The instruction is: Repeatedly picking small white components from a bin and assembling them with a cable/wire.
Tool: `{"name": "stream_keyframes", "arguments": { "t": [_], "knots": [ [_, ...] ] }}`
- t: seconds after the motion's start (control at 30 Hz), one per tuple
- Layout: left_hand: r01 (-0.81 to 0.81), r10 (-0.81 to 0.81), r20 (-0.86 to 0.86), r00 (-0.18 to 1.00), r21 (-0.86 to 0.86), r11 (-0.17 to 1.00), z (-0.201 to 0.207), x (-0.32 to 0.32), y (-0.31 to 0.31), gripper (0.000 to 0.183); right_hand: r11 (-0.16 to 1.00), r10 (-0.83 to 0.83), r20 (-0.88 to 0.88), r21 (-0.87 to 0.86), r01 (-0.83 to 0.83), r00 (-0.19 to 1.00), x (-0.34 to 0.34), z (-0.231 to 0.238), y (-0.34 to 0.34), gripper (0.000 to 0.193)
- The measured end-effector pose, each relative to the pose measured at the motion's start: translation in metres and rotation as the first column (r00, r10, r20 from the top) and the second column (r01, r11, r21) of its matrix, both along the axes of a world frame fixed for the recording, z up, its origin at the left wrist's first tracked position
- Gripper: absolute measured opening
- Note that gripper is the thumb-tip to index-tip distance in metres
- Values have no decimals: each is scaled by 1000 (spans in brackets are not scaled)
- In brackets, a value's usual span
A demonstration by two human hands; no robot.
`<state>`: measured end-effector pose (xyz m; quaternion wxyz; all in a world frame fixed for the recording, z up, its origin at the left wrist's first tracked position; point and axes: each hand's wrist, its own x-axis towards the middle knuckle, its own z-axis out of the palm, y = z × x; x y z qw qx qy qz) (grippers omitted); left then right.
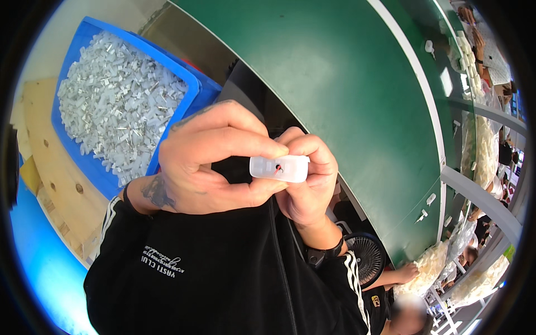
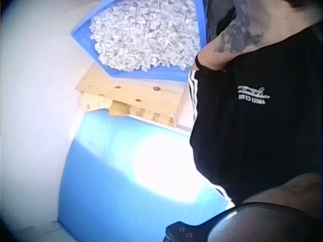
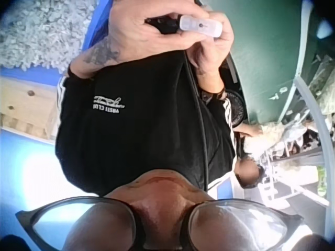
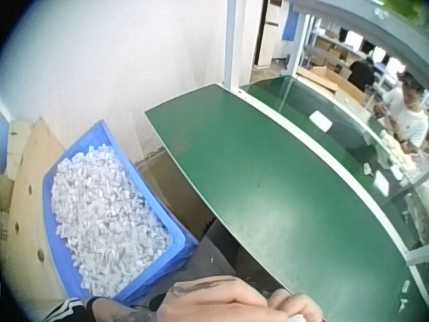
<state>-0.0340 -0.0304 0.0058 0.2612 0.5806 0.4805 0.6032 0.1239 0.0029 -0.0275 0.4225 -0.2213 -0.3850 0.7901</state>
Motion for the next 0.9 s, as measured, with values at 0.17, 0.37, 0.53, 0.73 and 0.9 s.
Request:
{"name": "stream_keyframes", "arguments": {
  "t": [0.17, 0.37, 0.53, 0.73, 0.9],
  "knots": [
    [-19, 17, -43, 999, -26, 999, 2, -9, 0, 30, 994, 105, -97, -4, -106, 990, -14, 8, 9, 15],
    [-84, 84, -17, 996, -14, 996, 5, -27, -11, 29, 980, 194, -93, -19, -197, 976, -39, 11, 9, 24],
    [-119, 114, -55, 992, -87, 989, -1, -53, -24, 37, 972, 190, 134, -165, -167, 973, -36, 21, 34, 20],
    [-783, 617, -528, 584, -166, 599, -48, -186, -125, 31, 964, 213, 278, -215, -156, 937, 6, -29, 276, 30],
    [-998, 283, -958, -47, 36, -45, -118, -332, -251, 28, 949, 91, 223, -314, -17, 971, 69, -90, 513, 23]
  ]
}}
